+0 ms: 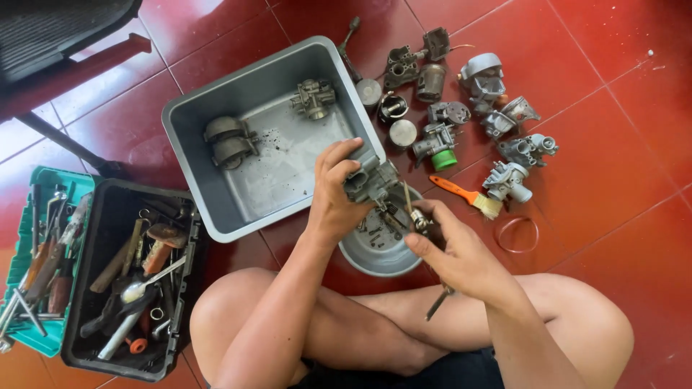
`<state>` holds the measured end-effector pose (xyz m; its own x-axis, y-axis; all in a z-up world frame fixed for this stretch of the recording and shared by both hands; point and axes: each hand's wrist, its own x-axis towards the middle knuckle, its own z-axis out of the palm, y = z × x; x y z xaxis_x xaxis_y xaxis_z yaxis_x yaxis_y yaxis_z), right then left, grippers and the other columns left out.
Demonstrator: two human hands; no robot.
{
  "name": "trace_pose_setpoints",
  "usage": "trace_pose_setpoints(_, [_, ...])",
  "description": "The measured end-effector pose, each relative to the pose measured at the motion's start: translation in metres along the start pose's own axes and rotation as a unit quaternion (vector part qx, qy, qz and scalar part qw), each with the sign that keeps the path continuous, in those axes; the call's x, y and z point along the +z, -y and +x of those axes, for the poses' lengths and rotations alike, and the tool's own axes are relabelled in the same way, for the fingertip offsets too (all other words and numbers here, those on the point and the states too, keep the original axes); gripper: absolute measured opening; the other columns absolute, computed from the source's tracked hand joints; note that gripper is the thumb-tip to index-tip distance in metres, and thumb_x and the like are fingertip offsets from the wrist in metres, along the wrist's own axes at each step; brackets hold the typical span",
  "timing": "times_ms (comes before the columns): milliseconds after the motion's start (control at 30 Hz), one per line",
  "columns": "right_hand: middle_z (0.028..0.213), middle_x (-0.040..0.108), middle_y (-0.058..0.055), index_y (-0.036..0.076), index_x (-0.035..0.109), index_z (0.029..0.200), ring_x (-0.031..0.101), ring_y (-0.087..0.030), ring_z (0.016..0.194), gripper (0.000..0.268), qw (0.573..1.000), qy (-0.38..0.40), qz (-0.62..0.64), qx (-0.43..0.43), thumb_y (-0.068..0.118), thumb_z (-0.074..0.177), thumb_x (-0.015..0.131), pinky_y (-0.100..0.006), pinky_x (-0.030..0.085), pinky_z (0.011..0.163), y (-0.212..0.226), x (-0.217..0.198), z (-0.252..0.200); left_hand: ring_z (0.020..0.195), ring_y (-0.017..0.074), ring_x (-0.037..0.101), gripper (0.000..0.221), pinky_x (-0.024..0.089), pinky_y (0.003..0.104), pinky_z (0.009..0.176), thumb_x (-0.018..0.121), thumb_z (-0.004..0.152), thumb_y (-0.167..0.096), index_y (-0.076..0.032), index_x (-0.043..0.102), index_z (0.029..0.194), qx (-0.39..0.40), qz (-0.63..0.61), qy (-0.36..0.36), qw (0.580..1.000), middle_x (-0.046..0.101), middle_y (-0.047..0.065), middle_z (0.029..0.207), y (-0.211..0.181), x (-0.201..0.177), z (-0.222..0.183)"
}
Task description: Organizing and cleaning motorcycle carburetor parts using a brush and a multi-tool while sitting on the floor.
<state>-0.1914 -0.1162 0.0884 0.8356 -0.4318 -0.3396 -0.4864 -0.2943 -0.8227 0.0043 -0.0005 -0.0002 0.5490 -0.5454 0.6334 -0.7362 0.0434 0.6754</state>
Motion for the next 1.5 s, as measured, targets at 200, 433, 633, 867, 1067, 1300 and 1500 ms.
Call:
trace_pose_setpoints(200, [0.079, 0.057, -0.006, 0.006, 0.052, 0.135, 0.054, -0.014, 0.063, 0.052, 0.983, 0.093, 0.159, -0.008, 0.045, 0.105, 0.036, -0.032, 0.054, 0.056, 0.014, 0.003, -0.007, 0.131, 0.0415, 0.054, 0.067, 0.054, 0.053, 0.107, 0.082, 0.07, 0.007, -0.016, 0.044, 0.12, 0.045, 0.033, -0.056, 0.997, 0.055, 0.011, 0.143, -0.002, -0.003, 0.004])
trace_pose_setpoints(433, [0.106, 0.079, -0.014, 0.018, 0.061, 0.141, 0.076, -0.02, 0.097, 0.051, 0.999, 0.029, 0.02, -0.006, 0.042, 0.097, 0.057, -0.046, 0.06, 0.085, 0.023, 0.0, -0.014, 0.131, 0.042, 0.053, 0.067, 0.055, 0.053, 0.106, 0.087, 0.071, 0.004, -0.015, 0.046, 0.121, 0.074, 0.068, -0.052, 0.994, 0.055, 0.013, 0.143, -0.002, -0.002, 0.004])
trace_pose_setpoints(633, [0.11, 0.081, -0.01, 0.023, 0.07, 0.135, 0.074, -0.02, 0.105, 0.049, 0.999, -0.034, -0.016, 0.019, 0.043, 0.09, 0.069, -0.045, 0.059, 0.086, 0.032, 0.0, -0.017, 0.127, 0.0418, 0.055, 0.061, 0.054, 0.052, 0.105, 0.085, 0.075, 0.003, -0.014, 0.048, 0.121, 0.11, 0.113, -0.062, 0.986, 0.056, 0.015, 0.141, -0.001, -0.004, 0.005])
trace_pose_setpoints(867, [0.107, 0.078, -0.011, 0.021, 0.071, 0.13, 0.074, -0.033, 0.101, 0.055, 0.977, -0.146, -0.155, -0.032, 0.043, 0.081, 0.082, -0.047, 0.061, 0.08, 0.041, 0.004, -0.016, 0.12, 0.0399, 0.058, 0.052, 0.054, 0.051, 0.103, 0.081, 0.077, 0.005, -0.013, 0.058, 0.119, 0.129, 0.154, -0.032, 0.979, 0.061, 0.015, 0.134, -0.005, -0.003, 0.008])
trace_pose_setpoints(1067, [0.1, 0.077, -0.006, 0.023, 0.07, 0.128, 0.075, -0.029, 0.093, 0.049, 0.944, -0.193, -0.265, -0.042, 0.042, 0.084, 0.08, -0.045, 0.062, 0.073, 0.035, 0.011, -0.012, 0.118, 0.0386, 0.059, 0.048, 0.052, 0.05, 0.105, 0.074, 0.078, 0.009, -0.012, 0.061, 0.119, 0.147, 0.188, -0.013, 0.971, 0.062, 0.015, 0.131, -0.008, -0.003, 0.013])
trace_pose_setpoints(1300, [0.056, 0.066, -0.011, 0.011, 0.066, 0.077, 0.071, -0.036, 0.068, 0.05, 0.968, -0.054, -0.222, 0.1, 0.059, 0.08, 0.077, -0.044, 0.052, 0.061, 0.034, -0.009, 0.008, 0.117, 0.035, 0.059, 0.038, 0.049, 0.047, 0.107, 0.066, 0.087, 0.005, -0.016, 0.063, 0.119, 0.15, 0.218, -0.026, 0.964, 0.061, 0.012, 0.131, -0.007, -0.001, 0.012])
trace_pose_setpoints(1500, [0.085, 0.081, -0.012, 0.012, 0.066, 0.1, 0.075, -0.035, 0.095, 0.042, 0.961, 0.101, -0.203, 0.155, 0.052, 0.098, 0.052, -0.05, 0.054, 0.079, 0.04, -0.021, 0.017, 0.118, 0.0329, 0.059, 0.032, 0.049, 0.046, 0.107, 0.061, 0.092, 0.0, -0.019, 0.063, 0.118, 0.138, 0.228, -0.021, 0.963, 0.062, 0.01, 0.13, -0.003, 0.0, 0.008])
